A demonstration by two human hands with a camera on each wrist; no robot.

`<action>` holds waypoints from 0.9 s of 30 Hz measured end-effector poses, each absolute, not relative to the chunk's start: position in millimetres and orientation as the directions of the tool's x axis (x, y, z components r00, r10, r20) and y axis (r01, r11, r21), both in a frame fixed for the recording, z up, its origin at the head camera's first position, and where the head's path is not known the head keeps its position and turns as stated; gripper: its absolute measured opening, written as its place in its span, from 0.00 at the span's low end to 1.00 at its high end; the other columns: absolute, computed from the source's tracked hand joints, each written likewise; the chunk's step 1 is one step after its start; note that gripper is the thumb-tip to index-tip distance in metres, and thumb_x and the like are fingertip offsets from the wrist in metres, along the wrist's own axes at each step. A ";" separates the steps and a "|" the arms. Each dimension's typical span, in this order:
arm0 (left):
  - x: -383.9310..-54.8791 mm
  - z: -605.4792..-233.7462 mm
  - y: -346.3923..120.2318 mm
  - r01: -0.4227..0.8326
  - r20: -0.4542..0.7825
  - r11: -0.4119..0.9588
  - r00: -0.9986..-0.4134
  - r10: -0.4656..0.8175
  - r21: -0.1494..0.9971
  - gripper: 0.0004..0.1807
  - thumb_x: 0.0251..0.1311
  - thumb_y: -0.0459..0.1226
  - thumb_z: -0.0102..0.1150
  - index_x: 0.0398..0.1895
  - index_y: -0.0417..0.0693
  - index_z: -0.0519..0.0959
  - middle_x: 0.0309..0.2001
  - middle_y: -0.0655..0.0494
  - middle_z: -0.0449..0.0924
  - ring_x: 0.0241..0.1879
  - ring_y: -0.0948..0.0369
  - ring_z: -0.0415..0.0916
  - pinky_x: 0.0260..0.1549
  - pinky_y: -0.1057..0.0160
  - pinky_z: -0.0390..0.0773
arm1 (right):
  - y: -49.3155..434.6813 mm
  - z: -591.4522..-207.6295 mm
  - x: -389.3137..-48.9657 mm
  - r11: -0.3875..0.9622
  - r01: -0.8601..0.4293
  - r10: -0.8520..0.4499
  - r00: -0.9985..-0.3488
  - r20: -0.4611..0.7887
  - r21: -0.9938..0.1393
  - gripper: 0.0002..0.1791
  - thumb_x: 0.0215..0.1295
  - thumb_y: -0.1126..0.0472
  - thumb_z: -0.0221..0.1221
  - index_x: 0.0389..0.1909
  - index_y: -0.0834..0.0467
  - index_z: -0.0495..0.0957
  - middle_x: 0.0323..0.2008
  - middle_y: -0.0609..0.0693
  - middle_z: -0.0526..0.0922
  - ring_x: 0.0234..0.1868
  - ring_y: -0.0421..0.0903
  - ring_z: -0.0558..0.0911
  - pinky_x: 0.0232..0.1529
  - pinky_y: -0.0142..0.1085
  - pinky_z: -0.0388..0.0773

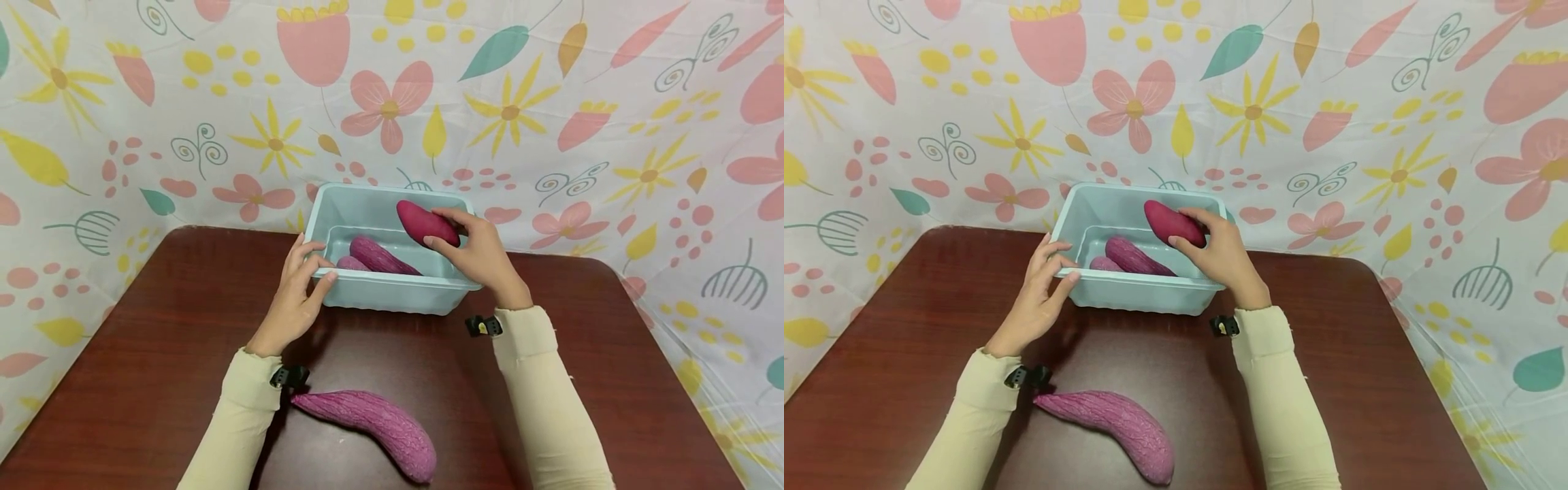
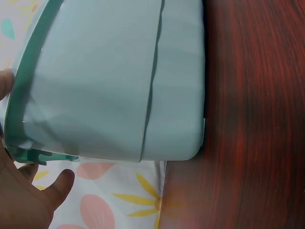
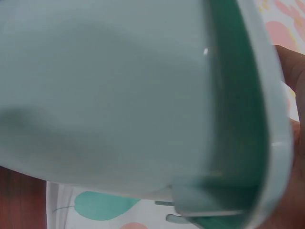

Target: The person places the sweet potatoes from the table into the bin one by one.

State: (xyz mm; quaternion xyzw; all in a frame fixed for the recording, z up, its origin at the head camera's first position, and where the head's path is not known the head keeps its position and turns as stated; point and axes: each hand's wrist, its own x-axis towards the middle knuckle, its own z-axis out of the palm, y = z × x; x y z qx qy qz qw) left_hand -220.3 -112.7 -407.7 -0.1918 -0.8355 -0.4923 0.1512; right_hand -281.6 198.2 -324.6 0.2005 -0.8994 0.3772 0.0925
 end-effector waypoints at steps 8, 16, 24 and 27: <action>-218.1 -407.6 -111.1 0.464 0.434 0.439 -0.884 0.173 0.770 0.07 0.76 0.42 0.51 0.42 0.51 0.76 0.73 0.52 0.60 0.83 0.51 0.32 0.75 0.32 0.46 | 198.8 -328.1 -293.8 0.655 -0.389 -0.255 -0.921 0.296 -0.647 0.30 0.66 0.53 0.66 0.68 0.56 0.73 0.61 0.56 0.80 0.55 0.55 0.80 0.57 0.49 0.80; -220.0 -408.5 -109.8 0.468 0.438 0.442 -0.882 0.176 0.765 0.08 0.76 0.43 0.51 0.43 0.50 0.76 0.73 0.51 0.60 0.83 0.52 0.32 0.74 0.31 0.47 | 199.1 -332.1 -294.6 0.627 -0.393 -0.234 -0.918 0.319 -0.672 0.32 0.67 0.56 0.66 0.71 0.57 0.69 0.70 0.57 0.72 0.64 0.60 0.77 0.69 0.49 0.73; -220.3 -408.9 -111.8 0.469 0.439 0.444 -0.881 0.177 0.763 0.08 0.76 0.42 0.51 0.43 0.50 0.76 0.72 0.51 0.60 0.83 0.51 0.31 0.74 0.31 0.46 | 197.7 -332.0 -288.1 0.639 -0.421 -0.250 -0.905 0.344 -0.644 0.33 0.67 0.57 0.65 0.71 0.57 0.68 0.68 0.57 0.74 0.62 0.59 0.79 0.68 0.51 0.73; -220.8 -408.2 -113.2 0.472 0.440 0.443 -0.880 0.180 0.762 0.08 0.76 0.42 0.51 0.43 0.50 0.76 0.73 0.51 0.60 0.83 0.51 0.31 0.74 0.31 0.46 | 196.4 -330.8 -282.3 0.645 -0.429 -0.253 -0.901 0.353 -0.633 0.34 0.67 0.56 0.65 0.73 0.56 0.67 0.69 0.56 0.73 0.62 0.57 0.79 0.68 0.52 0.73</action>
